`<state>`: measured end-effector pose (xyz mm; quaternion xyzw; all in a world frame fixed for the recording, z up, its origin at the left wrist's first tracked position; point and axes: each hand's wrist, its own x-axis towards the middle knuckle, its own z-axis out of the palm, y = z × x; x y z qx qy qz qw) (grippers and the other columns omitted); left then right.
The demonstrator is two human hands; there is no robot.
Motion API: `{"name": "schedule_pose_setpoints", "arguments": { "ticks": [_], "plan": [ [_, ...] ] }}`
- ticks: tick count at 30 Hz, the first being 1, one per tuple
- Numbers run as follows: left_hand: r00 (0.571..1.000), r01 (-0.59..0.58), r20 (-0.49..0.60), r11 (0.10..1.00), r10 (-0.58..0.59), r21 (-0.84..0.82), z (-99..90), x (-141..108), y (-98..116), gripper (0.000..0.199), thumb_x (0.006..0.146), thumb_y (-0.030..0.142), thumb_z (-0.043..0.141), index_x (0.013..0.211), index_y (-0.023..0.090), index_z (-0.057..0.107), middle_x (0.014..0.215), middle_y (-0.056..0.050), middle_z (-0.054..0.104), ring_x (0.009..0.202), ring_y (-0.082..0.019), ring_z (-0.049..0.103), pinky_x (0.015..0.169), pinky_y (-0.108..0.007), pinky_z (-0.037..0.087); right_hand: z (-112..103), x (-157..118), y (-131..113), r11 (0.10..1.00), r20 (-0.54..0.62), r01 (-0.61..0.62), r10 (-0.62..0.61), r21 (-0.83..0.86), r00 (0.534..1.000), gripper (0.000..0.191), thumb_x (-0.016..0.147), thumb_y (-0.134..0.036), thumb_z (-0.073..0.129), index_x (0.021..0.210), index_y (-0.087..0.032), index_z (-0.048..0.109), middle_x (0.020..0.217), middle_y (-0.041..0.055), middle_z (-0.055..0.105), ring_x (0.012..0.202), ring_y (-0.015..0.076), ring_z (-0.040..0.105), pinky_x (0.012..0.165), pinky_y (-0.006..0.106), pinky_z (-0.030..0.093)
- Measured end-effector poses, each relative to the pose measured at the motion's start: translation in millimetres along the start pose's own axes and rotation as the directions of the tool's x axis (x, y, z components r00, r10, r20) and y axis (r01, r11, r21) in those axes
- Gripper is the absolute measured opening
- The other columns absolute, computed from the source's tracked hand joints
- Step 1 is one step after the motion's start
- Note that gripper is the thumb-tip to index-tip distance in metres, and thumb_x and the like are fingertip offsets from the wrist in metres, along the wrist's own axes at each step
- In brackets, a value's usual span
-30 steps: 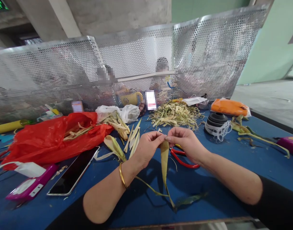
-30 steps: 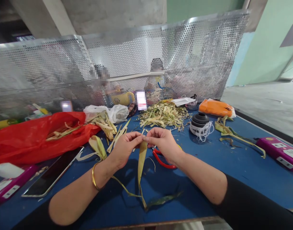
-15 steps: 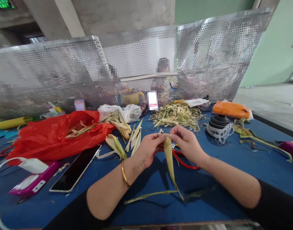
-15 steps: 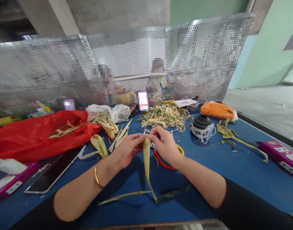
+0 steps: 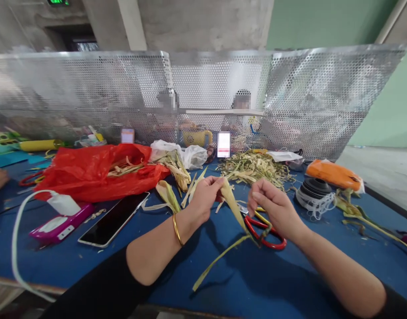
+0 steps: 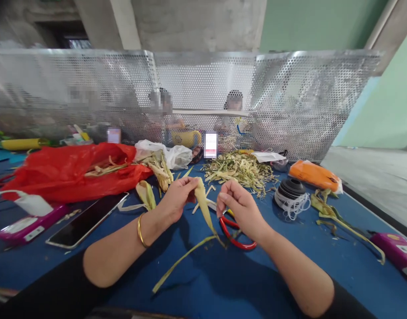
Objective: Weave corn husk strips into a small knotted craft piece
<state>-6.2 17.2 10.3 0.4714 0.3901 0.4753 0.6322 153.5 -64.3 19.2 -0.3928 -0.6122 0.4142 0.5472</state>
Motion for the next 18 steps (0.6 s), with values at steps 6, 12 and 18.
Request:
{"name": "schedule_pose_setpoints", "arguments": {
  "ticks": [6, 12, 18],
  "plan": [
    [0.965, -0.068, -0.257, 0.996, 0.051, -0.059, -16.3, 20.4, 9.6, 0.016, 0.075, 0.024, 0.065, 0.064, 0.015, 0.057, 0.058, 0.001, 0.058, 0.048, -0.008, 0.051, 0.047, -0.021, 0.039, -28.5, 2.1, -18.5, 0.995, 0.115, -0.102, 0.100, 0.007, 0.988, 0.026, 0.085, -0.039, 0.064, 0.075, -0.020, 0.050, 0.058, -0.0045, 0.050, 0.050, 0.0107, 0.049, 0.050, 0.026, 0.036],
    [0.851, -0.173, -0.522, 0.968, 0.055, -0.179, -41.0, 43.7, 21.3, 0.013, 0.078, 0.020, 0.060, 0.068, 0.014, 0.057, 0.058, 0.002, 0.057, 0.046, -0.007, 0.050, 0.047, -0.020, 0.040, -57.8, 11.0, -27.6, 0.995, -0.133, -0.070, 0.079, 0.068, 0.988, 0.027, 0.076, -0.039, 0.073, 0.072, -0.021, 0.052, 0.057, -0.0056, 0.044, 0.049, 0.0095, 0.043, 0.049, 0.026, 0.035],
    [0.793, -0.220, -0.609, 0.942, 0.021, -0.253, -52.3, 54.8, 26.9, 0.012, 0.074, 0.014, 0.063, 0.066, 0.016, 0.054, 0.057, 0.003, 0.055, 0.045, -0.008, 0.053, 0.048, -0.020, 0.043, -87.3, 23.7, -15.1, 0.986, -0.692, 0.165, -0.096, 0.033, 0.715, 0.031, 0.066, -0.036, 0.077, 0.065, -0.024, 0.048, 0.060, -0.0048, 0.045, 0.056, 0.0121, 0.048, 0.056, 0.028, 0.042]
  ]
}}
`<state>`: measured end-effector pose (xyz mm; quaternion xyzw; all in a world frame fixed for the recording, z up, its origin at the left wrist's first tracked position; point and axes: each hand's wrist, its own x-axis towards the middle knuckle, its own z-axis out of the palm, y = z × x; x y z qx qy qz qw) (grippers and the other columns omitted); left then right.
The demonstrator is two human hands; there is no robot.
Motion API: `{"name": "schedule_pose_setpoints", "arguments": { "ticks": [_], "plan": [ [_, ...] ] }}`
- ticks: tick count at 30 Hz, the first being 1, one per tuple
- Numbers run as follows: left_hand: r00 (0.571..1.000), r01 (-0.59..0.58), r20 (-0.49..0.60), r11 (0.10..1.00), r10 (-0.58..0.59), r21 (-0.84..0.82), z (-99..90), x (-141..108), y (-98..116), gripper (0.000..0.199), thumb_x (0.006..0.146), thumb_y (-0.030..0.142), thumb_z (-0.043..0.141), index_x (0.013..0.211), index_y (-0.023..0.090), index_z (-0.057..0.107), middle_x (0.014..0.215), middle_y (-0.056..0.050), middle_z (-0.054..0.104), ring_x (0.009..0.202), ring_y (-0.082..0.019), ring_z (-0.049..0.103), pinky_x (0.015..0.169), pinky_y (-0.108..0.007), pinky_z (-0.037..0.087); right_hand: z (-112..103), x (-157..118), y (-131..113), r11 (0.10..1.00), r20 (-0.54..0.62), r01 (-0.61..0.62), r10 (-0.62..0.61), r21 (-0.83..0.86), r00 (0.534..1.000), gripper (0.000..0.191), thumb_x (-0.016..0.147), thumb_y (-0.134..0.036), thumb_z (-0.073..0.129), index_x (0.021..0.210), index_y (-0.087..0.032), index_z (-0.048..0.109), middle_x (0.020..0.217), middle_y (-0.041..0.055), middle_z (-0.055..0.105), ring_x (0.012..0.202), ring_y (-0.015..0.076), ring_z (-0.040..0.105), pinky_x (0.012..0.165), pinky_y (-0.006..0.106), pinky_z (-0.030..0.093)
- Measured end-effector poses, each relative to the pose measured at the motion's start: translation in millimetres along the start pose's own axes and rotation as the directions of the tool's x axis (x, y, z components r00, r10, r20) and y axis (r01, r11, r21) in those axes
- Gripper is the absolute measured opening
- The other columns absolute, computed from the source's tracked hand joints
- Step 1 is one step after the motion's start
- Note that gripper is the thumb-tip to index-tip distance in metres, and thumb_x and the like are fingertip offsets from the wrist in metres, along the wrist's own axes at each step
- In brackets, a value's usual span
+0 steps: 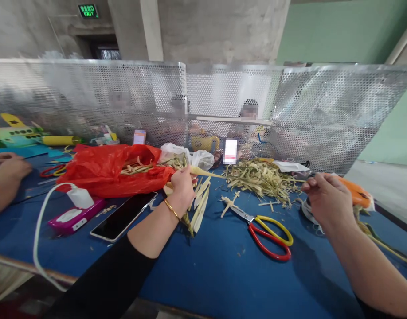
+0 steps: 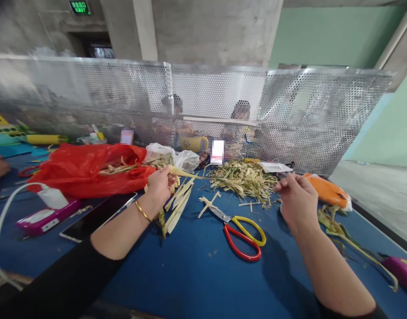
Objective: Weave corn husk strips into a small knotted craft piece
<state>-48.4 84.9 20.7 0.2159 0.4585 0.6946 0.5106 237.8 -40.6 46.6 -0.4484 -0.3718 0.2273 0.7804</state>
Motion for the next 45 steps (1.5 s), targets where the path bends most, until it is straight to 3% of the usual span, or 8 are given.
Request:
{"name": "schedule_pose_setpoints", "arguments": {
  "ticks": [4, 11, 15, 18, 25, 33, 40, 45],
  "plan": [
    [0.997, 0.022, 0.076, 1.000, -0.021, -0.014, 0.5, -8.7, -2.5, 0.013, 0.070, 0.008, 0.065, 0.066, 0.015, 0.055, 0.059, 0.002, 0.058, 0.051, -0.008, 0.057, 0.055, -0.021, 0.049, -3.1, 3.4, 13.2, 0.964, -0.136, 0.093, -0.130, -0.251, 0.982, 0.021, 0.073, -0.037, 0.066, 0.073, -0.024, 0.050, 0.066, -0.0011, 0.055, 0.065, 0.0170, 0.057, 0.070, 0.035, 0.047],
    [0.907, -0.232, 0.375, 0.970, 0.190, 0.072, 2.5, -47.4, -18.2, 0.020, 0.064, 0.018, 0.074, 0.076, 0.016, 0.059, 0.072, 0.000, 0.066, 0.063, -0.013, 0.063, 0.065, -0.026, 0.053, 8.3, -23.6, 17.4, 0.372, 0.394, 0.428, -0.169, -0.823, 0.904, 0.024, 0.082, -0.029, 0.055, 0.102, -0.020, 0.062, 0.123, 0.0132, 0.059, 0.072, 0.0212, 0.062, 0.066, 0.036, 0.046],
    [0.781, -0.479, 0.523, 0.865, 0.343, 0.148, -4.1, -77.4, -21.4, 0.019, 0.070, 0.027, 0.074, 0.073, 0.020, 0.057, 0.080, -0.002, 0.070, 0.075, -0.016, 0.065, 0.074, -0.028, 0.052, 27.4, -53.5, 10.2, 0.588, 0.453, 0.488, -0.221, -0.645, 0.864, 0.031, 0.088, -0.046, 0.052, 0.073, -0.021, 0.063, 0.079, 0.0075, 0.064, 0.074, 0.0212, 0.061, 0.071, 0.033, 0.046],
    [0.631, -0.622, 0.660, 0.774, 0.407, 0.119, -12.9, -96.8, -21.2, 0.012, 0.076, 0.027, 0.069, 0.071, 0.023, 0.060, 0.091, -0.005, 0.073, 0.091, -0.018, 0.067, 0.086, -0.029, 0.048, 42.6, -72.3, 12.9, 0.895, 0.521, 0.008, 0.252, -0.445, 0.816, 0.052, 0.084, -0.065, 0.049, 0.069, -0.018, 0.065, 0.060, 0.0049, 0.062, 0.058, 0.0178, 0.059, 0.060, 0.031, 0.047],
    [0.295, -0.775, 0.902, 0.631, 0.316, 0.033, -21.9, -108.1, -27.1, 0.018, 0.079, 0.015, 0.061, 0.065, 0.026, 0.066, 0.104, -0.007, 0.072, 0.107, -0.020, 0.063, 0.099, -0.033, 0.043, 47.6, -79.1, 18.9, 0.751, 0.451, -0.658, 0.608, -0.058, 0.653, 0.030, 0.068, -0.042, 0.078, 0.077, -0.015, 0.068, 0.065, 0.0018, 0.065, 0.055, 0.0097, 0.058, 0.052, 0.020, 0.046],
    [0.598, -0.463, 0.801, 0.825, 0.021, 0.324, -3.9, -111.2, -30.9, 0.015, 0.079, 0.027, 0.061, 0.090, 0.021, 0.068, 0.083, -0.004, 0.070, 0.072, -0.018, 0.065, 0.066, -0.027, 0.050, 37.6, -61.5, 25.0, 0.934, 0.365, -0.159, 0.276, -0.320, 0.889, 0.028, 0.065, -0.038, 0.074, 0.056, -0.019, 0.055, 0.051, -0.0029, 0.056, 0.050, 0.0120, 0.053, 0.049, 0.025, 0.042],
    [0.610, -0.115, 0.666, 0.783, -0.430, 0.611, 11.6, -115.0, -33.4, 0.019, 0.061, 0.029, 0.077, 0.060, 0.016, 0.064, 0.055, 0.001, 0.058, 0.048, -0.008, 0.049, 0.044, -0.020, 0.028, 28.7, -49.2, 25.8, 0.844, 0.471, -0.093, 0.382, -0.528, 0.795, 0.022, 0.079, -0.037, 0.055, 0.065, -0.019, 0.051, 0.053, -0.0037, 0.052, 0.049, 0.0117, 0.051, 0.052, 0.025, 0.043],
    [0.728, 0.199, 0.507, 0.849, -0.462, 0.489, 20.2, -88.9, -22.9, 0.025, 0.056, 0.027, 0.081, 0.070, 0.015, 0.065, 0.061, 0.001, 0.060, 0.051, -0.008, 0.053, 0.044, -0.019, 0.030, 15.3, -54.2, 8.8, 0.317, 0.654, 0.578, 0.468, -0.752, 0.595, 0.026, 0.065, -0.018, 0.061, 0.091, -0.016, 0.060, 0.090, 0.0120, 0.066, 0.080, 0.0266, 0.063, 0.065, 0.033, 0.043]
  ]
}}
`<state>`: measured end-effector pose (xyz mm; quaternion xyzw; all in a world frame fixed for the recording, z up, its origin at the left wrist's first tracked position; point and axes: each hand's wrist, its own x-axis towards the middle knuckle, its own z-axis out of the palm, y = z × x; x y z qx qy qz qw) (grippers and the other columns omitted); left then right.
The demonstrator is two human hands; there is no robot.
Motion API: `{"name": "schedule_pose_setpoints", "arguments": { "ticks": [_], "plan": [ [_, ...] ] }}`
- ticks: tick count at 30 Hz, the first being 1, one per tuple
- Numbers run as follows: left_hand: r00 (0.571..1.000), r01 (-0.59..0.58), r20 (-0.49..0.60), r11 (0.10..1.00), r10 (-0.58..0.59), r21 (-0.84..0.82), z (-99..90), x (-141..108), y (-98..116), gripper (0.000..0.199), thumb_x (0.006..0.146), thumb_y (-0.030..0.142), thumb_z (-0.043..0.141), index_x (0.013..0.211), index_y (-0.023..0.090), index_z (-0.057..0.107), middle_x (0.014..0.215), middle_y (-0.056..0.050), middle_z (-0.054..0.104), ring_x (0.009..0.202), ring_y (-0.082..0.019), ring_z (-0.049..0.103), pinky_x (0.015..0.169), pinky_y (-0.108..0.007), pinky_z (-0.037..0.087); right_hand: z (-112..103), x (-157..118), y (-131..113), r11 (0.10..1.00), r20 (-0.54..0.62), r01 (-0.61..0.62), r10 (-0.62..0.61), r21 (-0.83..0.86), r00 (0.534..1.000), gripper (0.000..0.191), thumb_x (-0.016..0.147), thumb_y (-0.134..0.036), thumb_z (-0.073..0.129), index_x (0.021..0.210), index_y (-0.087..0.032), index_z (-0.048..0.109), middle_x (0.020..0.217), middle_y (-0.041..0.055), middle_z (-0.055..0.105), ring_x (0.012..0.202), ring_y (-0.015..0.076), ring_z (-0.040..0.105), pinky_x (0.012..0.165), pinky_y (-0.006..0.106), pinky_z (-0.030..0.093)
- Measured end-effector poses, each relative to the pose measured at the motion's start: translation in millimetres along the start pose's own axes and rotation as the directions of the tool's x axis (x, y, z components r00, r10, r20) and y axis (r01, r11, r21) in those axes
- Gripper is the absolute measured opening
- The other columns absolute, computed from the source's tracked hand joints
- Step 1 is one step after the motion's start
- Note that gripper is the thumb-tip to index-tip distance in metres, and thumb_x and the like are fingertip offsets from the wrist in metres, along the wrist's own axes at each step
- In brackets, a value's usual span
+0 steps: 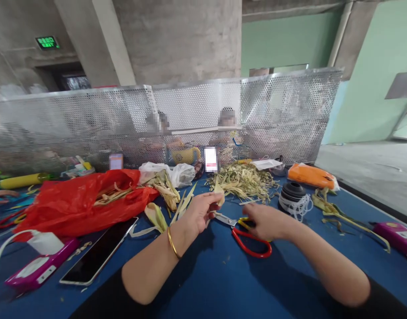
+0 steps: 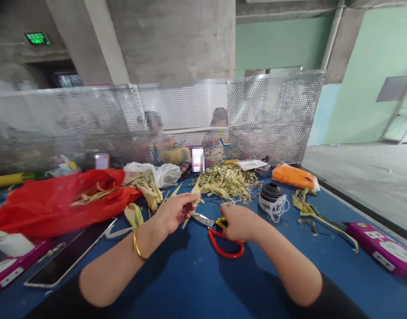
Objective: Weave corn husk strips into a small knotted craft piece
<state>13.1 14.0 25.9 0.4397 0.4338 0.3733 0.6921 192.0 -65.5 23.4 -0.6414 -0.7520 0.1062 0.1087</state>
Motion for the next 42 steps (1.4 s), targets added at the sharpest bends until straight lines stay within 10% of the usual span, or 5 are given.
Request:
{"name": "schedule_pose_setpoints", "arguments": {
  "ticks": [9, 18, 26, 42],
  "plan": [
    [0.984, -0.121, -0.155, 0.972, 0.090, -0.202, -25.0, 16.3, 4.0, 0.017, 0.059, 0.016, 0.077, 0.071, 0.014, 0.065, 0.059, 0.003, 0.058, 0.050, -0.005, 0.050, 0.045, -0.017, 0.031, 13.0, -0.5, -10.1, 0.964, 0.137, -0.023, 0.061, -0.265, 0.989, 0.043, 0.072, -0.013, 0.054, 0.114, -0.014, 0.059, 0.092, 0.0167, 0.070, 0.082, 0.0297, 0.066, 0.063, 0.032, 0.040],
    [0.972, -0.157, -0.213, 0.951, 0.101, -0.267, -30.7, 24.8, 7.7, 0.015, 0.064, 0.008, 0.072, 0.062, 0.014, 0.058, 0.052, 0.004, 0.054, 0.045, -0.005, 0.047, 0.044, -0.017, 0.030, -27.2, -15.5, 21.4, 0.888, 0.238, -0.144, 0.040, 0.436, 0.970, 0.042, 0.077, -0.039, 0.056, 0.114, -0.020, 0.062, 0.073, 0.0010, 0.062, 0.053, 0.0128, 0.051, 0.050, 0.024, 0.040],
    [0.971, -0.148, -0.218, 0.960, 0.096, -0.236, -23.8, 17.8, 6.8, 0.014, 0.066, 0.005, 0.070, 0.061, 0.014, 0.059, 0.057, -0.001, 0.062, 0.052, -0.011, 0.058, 0.056, -0.024, 0.046, 6.4, 6.2, 16.6, 0.852, -0.134, -0.055, 0.145, 0.521, 0.980, 0.060, 0.069, -0.052, 0.065, 0.116, -0.015, 0.057, 0.067, -0.0017, 0.054, 0.063, 0.0170, 0.051, 0.061, 0.031, 0.044],
    [0.950, -0.297, -0.140, 0.948, 0.281, -0.116, -14.2, 10.8, -2.3, 0.009, 0.067, 0.008, 0.067, 0.062, 0.015, 0.064, 0.063, -0.001, 0.064, 0.057, -0.012, 0.060, 0.059, -0.026, 0.051, 10.4, -6.9, -5.3, 0.966, -0.253, 0.012, 0.056, 0.259, 0.966, 0.049, 0.078, -0.042, 0.058, 0.123, -0.021, 0.061, 0.079, 0.0035, 0.069, 0.071, 0.0220, 0.066, 0.063, 0.030, 0.049]
  ]
}}
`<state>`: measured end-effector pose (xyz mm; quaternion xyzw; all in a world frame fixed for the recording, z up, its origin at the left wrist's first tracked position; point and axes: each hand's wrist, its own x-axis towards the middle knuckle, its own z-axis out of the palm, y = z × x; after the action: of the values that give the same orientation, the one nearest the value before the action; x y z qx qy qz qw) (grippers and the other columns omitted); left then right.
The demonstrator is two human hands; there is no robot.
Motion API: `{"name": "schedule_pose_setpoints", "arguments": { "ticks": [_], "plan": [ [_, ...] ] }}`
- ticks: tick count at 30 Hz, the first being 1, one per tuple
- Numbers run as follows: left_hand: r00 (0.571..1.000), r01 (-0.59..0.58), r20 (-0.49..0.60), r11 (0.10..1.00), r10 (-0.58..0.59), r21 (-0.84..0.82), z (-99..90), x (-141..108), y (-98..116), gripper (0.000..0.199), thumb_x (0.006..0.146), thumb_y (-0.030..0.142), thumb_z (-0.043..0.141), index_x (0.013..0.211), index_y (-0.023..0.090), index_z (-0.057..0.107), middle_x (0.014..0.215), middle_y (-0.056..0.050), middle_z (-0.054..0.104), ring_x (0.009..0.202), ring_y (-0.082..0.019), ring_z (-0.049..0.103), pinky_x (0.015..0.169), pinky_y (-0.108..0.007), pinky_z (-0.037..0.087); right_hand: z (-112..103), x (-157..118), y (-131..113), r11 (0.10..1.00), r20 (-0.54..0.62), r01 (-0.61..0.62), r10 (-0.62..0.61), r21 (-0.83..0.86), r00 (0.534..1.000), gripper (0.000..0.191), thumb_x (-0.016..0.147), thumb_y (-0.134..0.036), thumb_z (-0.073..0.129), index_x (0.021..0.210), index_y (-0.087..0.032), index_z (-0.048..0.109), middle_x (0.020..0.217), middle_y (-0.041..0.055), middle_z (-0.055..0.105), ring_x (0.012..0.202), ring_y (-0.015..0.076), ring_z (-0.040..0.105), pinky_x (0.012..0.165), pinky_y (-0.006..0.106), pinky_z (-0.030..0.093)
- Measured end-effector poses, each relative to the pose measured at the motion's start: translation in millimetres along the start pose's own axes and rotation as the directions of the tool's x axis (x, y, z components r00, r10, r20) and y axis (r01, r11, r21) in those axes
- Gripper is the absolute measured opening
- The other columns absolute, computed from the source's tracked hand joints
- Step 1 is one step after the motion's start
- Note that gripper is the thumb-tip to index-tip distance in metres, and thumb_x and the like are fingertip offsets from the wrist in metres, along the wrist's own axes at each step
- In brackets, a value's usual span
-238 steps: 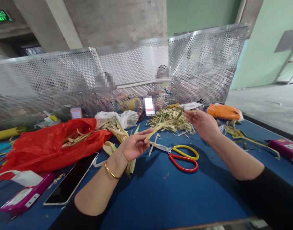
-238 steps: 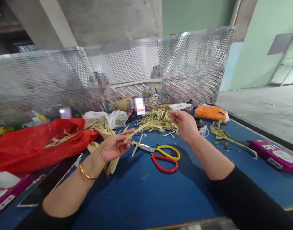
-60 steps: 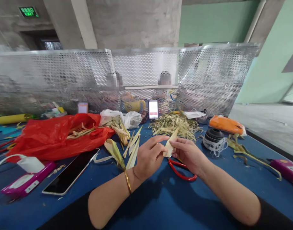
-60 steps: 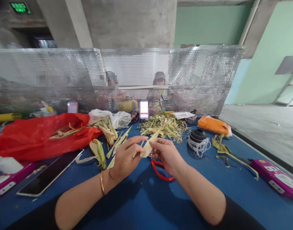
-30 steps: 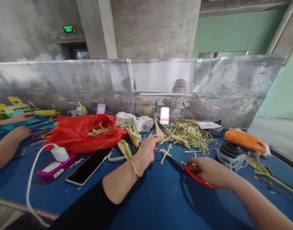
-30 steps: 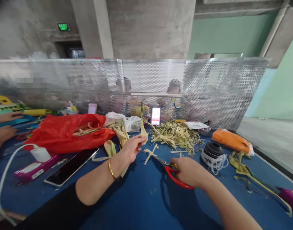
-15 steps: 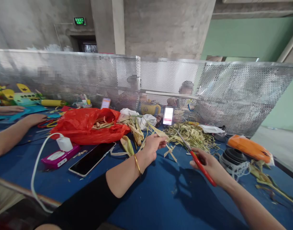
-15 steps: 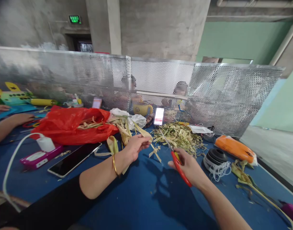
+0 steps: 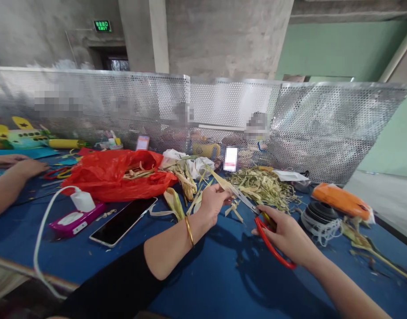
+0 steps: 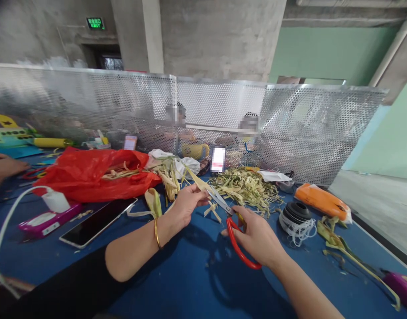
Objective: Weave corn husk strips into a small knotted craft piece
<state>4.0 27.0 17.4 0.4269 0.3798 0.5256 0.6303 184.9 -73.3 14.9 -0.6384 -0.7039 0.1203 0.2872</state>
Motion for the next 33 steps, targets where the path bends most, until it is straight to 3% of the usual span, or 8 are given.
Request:
{"name": "schedule_pose_setpoints", "arguments": {
  "ticks": [16, 21, 25, 33],
  "plan": [
    [0.994, 0.031, 0.103, 0.999, -0.033, 0.022, 0.8, -2.1, 0.1, 0.009, 0.067, 0.007, 0.070, 0.072, 0.014, 0.068, 0.072, -0.003, 0.070, 0.060, -0.012, 0.063, 0.062, -0.025, 0.052, -3.7, 2.2, 0.6, 0.999, 0.023, 0.040, -0.040, -0.025, 0.999, 0.047, 0.080, -0.045, 0.060, 0.118, -0.018, 0.067, 0.089, 0.0057, 0.074, 0.074, 0.0219, 0.066, 0.068, 0.030, 0.051],
    [0.993, 0.039, 0.112, 0.998, -0.045, 0.051, -1.0, -2.5, 3.7, 0.009, 0.067, 0.007, 0.070, 0.070, 0.014, 0.066, 0.069, -0.003, 0.068, 0.058, -0.012, 0.063, 0.064, -0.027, 0.053, -6.1, 2.7, -3.3, 0.999, 0.070, 0.039, -0.036, -0.034, 0.997, 0.041, 0.081, -0.046, 0.059, 0.110, -0.018, 0.070, 0.078, 0.0027, 0.072, 0.073, 0.0212, 0.063, 0.064, 0.027, 0.048],
    [0.989, 0.040, 0.137, 0.996, -0.051, 0.080, -2.2, -1.7, 4.5, 0.009, 0.067, 0.007, 0.071, 0.070, 0.013, 0.065, 0.068, -0.003, 0.068, 0.056, -0.012, 0.062, 0.064, -0.027, 0.053, -5.3, 1.3, -3.8, 1.000, 0.094, -0.017, 0.016, 0.011, 0.995, 0.048, 0.080, -0.048, 0.060, 0.116, -0.017, 0.065, 0.072, 0.0006, 0.068, 0.064, 0.0182, 0.059, 0.059, 0.026, 0.046],
    [0.976, 0.067, 0.198, 0.990, -0.091, 0.126, -0.7, -3.2, 2.7, 0.012, 0.067, 0.006, 0.071, 0.078, 0.012, 0.069, 0.070, -0.005, 0.070, 0.056, -0.011, 0.063, 0.059, -0.024, 0.051, -2.3, 1.5, 0.9, 0.998, 0.101, -0.034, 0.038, -0.043, 0.994, 0.050, 0.078, -0.046, 0.061, 0.121, -0.020, 0.059, 0.074, 0.0004, 0.066, 0.063, 0.0181, 0.057, 0.059, 0.027, 0.043]
  ]
}}
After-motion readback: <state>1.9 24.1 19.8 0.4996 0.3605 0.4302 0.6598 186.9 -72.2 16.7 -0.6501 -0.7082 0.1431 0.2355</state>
